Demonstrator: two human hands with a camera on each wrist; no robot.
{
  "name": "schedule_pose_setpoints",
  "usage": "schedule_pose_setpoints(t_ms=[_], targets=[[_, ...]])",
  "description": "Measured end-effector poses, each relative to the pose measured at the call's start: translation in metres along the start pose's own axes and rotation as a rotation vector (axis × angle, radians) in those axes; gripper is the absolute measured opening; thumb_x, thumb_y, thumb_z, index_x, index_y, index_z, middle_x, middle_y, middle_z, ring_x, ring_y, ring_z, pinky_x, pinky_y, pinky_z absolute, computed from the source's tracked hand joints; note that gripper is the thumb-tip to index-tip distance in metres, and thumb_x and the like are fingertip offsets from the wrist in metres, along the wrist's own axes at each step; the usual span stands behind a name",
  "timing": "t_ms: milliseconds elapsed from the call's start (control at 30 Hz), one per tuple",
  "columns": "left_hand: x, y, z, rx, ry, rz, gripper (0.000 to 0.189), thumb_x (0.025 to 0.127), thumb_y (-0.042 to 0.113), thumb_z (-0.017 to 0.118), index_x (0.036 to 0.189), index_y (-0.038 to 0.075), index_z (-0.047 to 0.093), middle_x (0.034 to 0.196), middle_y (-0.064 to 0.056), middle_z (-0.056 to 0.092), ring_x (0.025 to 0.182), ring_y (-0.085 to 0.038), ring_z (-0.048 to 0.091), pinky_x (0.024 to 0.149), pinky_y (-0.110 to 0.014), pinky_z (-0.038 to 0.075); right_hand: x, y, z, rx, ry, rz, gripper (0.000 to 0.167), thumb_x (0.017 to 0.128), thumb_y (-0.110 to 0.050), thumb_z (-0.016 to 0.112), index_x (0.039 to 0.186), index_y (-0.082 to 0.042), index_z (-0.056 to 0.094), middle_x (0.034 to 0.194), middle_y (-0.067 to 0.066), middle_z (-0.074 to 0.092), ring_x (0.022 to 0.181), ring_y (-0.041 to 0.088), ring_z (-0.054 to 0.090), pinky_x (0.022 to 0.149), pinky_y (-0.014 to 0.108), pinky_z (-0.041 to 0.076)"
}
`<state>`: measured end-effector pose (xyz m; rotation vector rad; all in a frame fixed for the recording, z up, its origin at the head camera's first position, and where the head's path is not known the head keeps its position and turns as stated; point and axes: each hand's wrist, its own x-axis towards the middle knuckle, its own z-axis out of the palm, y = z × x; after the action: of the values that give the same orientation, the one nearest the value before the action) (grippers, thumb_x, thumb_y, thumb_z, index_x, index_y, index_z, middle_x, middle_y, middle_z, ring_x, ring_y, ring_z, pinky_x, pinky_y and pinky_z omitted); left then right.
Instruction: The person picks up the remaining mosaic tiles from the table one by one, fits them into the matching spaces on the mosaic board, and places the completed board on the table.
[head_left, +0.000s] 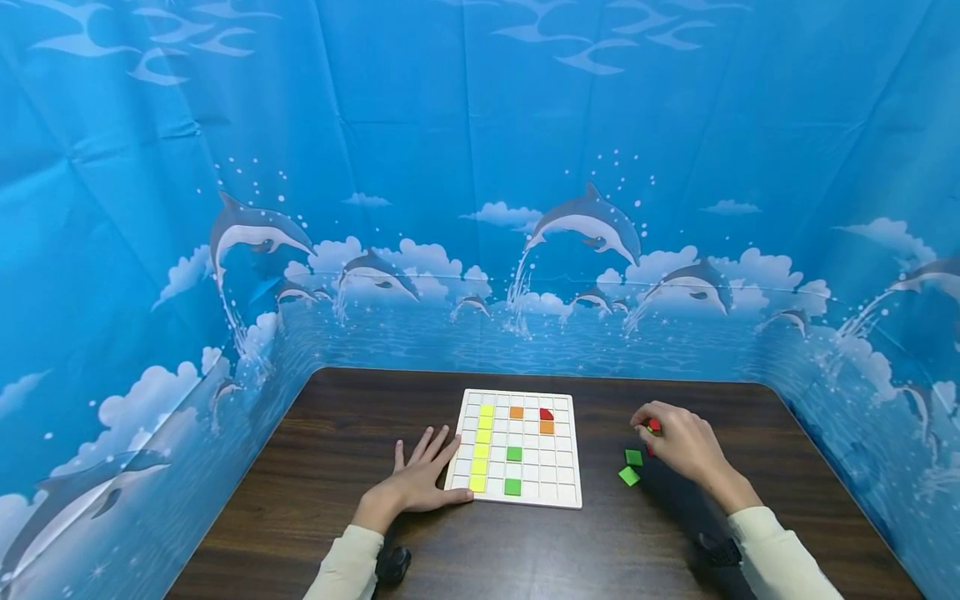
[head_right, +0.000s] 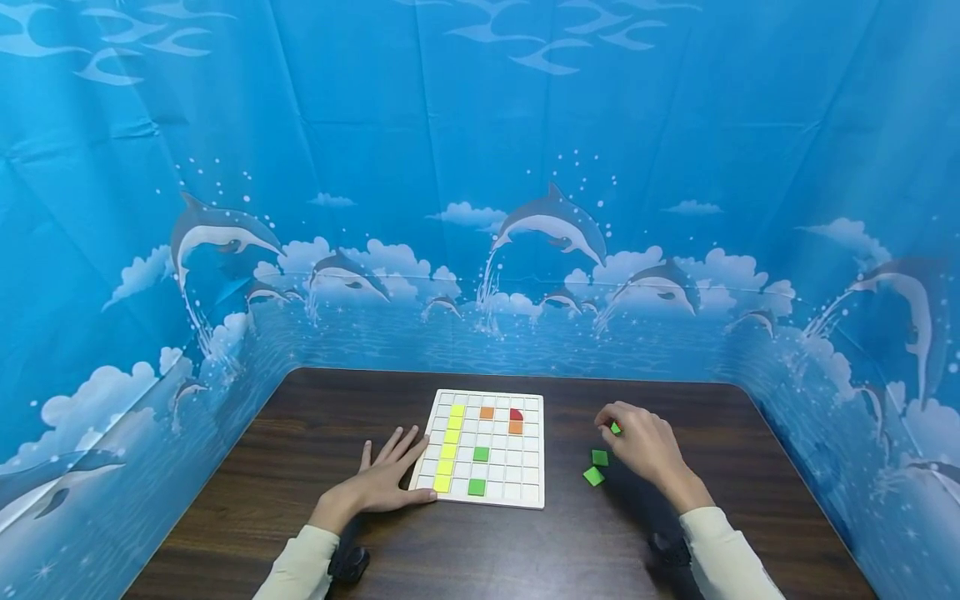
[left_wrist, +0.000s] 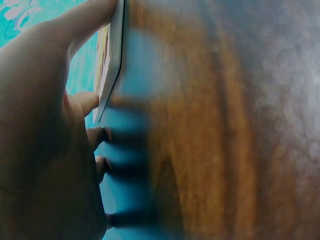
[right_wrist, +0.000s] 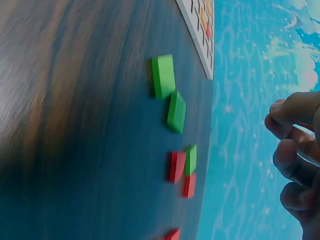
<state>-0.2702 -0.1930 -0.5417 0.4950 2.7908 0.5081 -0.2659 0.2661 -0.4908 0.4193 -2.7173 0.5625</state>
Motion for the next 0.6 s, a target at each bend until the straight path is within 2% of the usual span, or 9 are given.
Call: schedule_pose_setpoints(t_ms=[100, 233, 400, 600], targets=[[-0.002, 0.001, -0.003, -0.014, -0.005, 0.009, 0.106, 0.09, 0.08, 0.063, 0.172, 0.024, 0.025, 0.182, -0.008, 0.01, 0.168, -0.037, 0.002, 0.125, -0.079, -0.007, -0.007, 0.008, -0.006, -0.002, 0.0, 0.023, 0.01, 0.092, -0.011, 0.082, 0.101, -0.015, 0.08, 0.096, 0.001, 0.077, 0.071, 0.011, 0.064, 0.057, 0.033, 0.05], [-0.001, 0.0, -0.003, -0.033, -0.01, 0.014, 0.108, 0.09, 0.081, 0.062, 0.172, 0.023, 0.025, 0.182, -0.009, 0.01, 0.168, -0.038, 0.001, 0.124, -0.078, -0.009, -0.019, 0.018, -0.012, -0.016, 0.004, 0.05, 0.012, 0.092, -0.011, 0.082, 0.102, -0.015, 0.08, 0.094, -0.001, 0.076, 0.069, 0.008, 0.057, 0.056, 0.03, 0.043], [0.0, 0.002, -0.002, -0.004, -0.007, 0.003, 0.105, 0.091, 0.078, 0.064, 0.172, 0.024, 0.024, 0.182, -0.007, 0.01, 0.169, -0.036, 0.002, 0.125, -0.078, -0.007, -0.032, 0.032, -0.019, -0.046, 0.011, 0.061, 0.011, 0.091, -0.012, 0.083, 0.101, -0.015, 0.08, 0.096, 0.001, 0.077, 0.066, 0.006, 0.054, 0.053, 0.028, 0.04], [0.0, 0.002, -0.003, -0.002, -0.015, 0.001, 0.104, 0.091, 0.077, 0.064, 0.172, 0.025, 0.024, 0.182, -0.006, 0.009, 0.168, -0.037, 0.002, 0.125, -0.079, -0.007, -0.044, 0.046, -0.025, -0.049, -0.043, 0.132, 0.009, 0.094, -0.014, 0.08, 0.104, -0.015, 0.079, 0.089, -0.002, 0.073, 0.06, 0.008, 0.051, 0.05, 0.029, 0.036]])
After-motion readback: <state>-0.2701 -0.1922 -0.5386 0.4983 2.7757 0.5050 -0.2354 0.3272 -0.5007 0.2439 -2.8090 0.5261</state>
